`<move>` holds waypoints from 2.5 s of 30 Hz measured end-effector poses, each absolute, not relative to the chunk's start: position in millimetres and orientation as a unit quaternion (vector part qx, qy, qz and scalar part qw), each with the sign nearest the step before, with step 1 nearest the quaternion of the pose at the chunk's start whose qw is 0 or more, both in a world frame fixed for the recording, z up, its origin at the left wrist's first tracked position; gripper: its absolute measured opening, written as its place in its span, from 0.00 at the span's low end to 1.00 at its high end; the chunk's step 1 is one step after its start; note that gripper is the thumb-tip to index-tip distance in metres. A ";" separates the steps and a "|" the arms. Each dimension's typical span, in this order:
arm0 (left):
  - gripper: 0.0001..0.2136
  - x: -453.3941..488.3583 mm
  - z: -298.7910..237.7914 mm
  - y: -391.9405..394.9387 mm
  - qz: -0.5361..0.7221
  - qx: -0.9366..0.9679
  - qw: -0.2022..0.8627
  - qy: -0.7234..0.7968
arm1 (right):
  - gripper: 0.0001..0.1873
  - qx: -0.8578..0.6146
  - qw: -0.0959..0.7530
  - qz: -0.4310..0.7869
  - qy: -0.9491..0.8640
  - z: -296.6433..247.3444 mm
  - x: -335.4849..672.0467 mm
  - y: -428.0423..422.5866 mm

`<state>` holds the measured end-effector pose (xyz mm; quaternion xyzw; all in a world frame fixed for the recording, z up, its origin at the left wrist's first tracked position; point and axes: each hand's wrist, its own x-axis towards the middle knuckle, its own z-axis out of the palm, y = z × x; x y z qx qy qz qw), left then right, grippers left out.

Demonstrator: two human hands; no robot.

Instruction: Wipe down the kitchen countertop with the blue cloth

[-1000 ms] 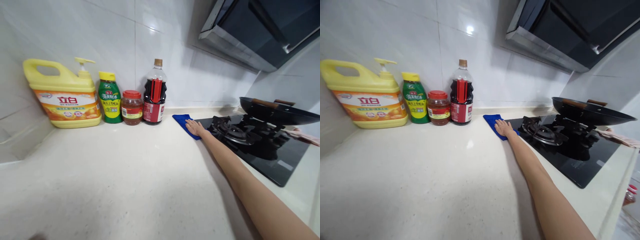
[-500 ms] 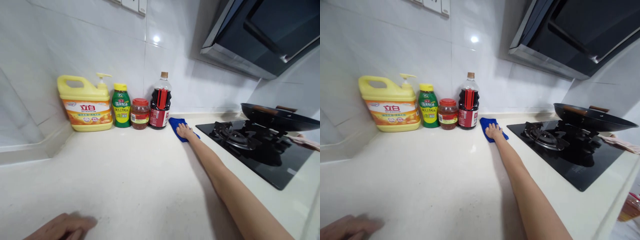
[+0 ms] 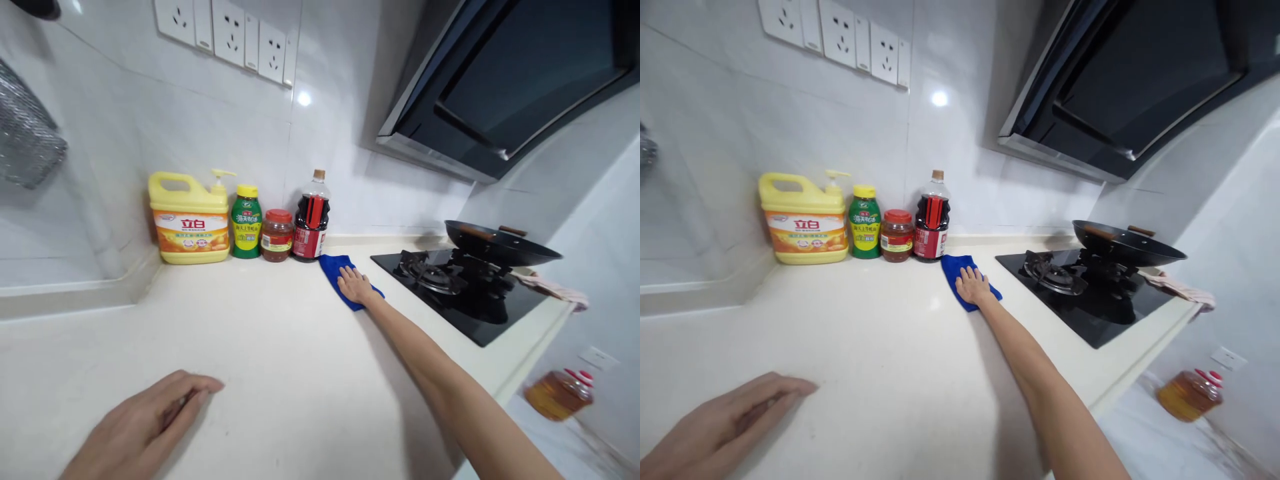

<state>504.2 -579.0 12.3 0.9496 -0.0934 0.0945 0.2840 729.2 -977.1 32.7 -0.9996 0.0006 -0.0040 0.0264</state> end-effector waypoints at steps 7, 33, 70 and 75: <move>0.24 504.6 21.5 -581.4 0.062 0.943 0.297 -0.135 | 0.33 -0.999 0.024 -0.004 -0.042 37.8 620.1 -964.8; 0.23 494.2 39.6 -582.1 0.104 0.922 0.293 -0.232 | 0.34 -0.995 0.090 -0.035 -0.029 38.5 445.6 -897.9; 0.16 478.2 45.2 -603.5 0.030 0.952 0.233 -0.196 | 0.36 -0.996 0.036 0.029 -0.081 36.2 625.0 -846.9; 0.16 476.5 41.2 -603.5 0.031 0.953 0.234 -0.193 | 0.36 -0.997 0.028 0.024 -0.066 35.7 662.5 -835.0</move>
